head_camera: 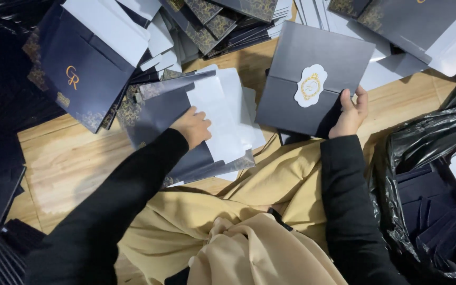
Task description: Assembling invitation folders by inserting paper sheets into decorative covers and stacking them.
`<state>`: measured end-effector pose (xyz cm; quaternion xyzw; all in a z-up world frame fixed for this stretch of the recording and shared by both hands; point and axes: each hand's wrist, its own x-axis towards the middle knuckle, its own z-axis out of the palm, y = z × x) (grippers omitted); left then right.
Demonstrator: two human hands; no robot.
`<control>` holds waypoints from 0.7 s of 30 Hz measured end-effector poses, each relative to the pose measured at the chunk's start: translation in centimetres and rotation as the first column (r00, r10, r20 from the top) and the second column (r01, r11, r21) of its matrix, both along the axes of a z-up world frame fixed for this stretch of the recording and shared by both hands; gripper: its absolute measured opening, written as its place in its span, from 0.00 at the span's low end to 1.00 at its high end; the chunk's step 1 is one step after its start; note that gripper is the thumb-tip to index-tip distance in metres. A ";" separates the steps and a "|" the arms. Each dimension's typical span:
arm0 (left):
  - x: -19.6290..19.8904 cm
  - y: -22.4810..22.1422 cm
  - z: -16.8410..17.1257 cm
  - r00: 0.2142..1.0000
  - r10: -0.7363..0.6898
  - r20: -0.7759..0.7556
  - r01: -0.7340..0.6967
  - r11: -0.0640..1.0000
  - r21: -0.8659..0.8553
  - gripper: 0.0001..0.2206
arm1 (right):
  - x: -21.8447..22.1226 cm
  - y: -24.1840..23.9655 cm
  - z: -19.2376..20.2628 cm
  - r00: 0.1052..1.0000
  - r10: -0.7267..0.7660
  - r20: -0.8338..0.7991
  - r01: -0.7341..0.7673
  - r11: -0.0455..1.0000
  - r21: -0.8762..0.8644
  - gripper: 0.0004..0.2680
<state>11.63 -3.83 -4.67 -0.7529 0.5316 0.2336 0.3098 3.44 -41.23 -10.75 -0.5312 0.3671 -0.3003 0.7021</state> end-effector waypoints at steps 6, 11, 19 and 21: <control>-1.5 -2.1 9.1 0.999 0.037 0.019 -0.037 0.999 0.004 0.13 | -0.5 6.9 7.7 0.955 0.231 0.188 -0.228 0.973 -0.037 0.11; -4.4 -2.9 14.7 0.999 -0.042 0.010 0.043 0.994 -0.098 0.12 | -2.6 10.1 13.3 0.905 0.425 -0.025 -0.396 0.817 -0.420 0.17; -12.7 -1.8 14.4 0.998 -0.056 -0.041 0.047 0.977 -0.208 0.09 | -7.5 11.3 15.5 0.845 0.516 -0.141 -0.534 0.802 -0.267 0.17; -14.3 -1.2 13.6 0.997 -0.044 -0.067 0.027 0.971 -0.237 0.09 | -8.6 10.7 13.7 0.842 0.512 -0.171 -0.540 0.802 -0.254 0.17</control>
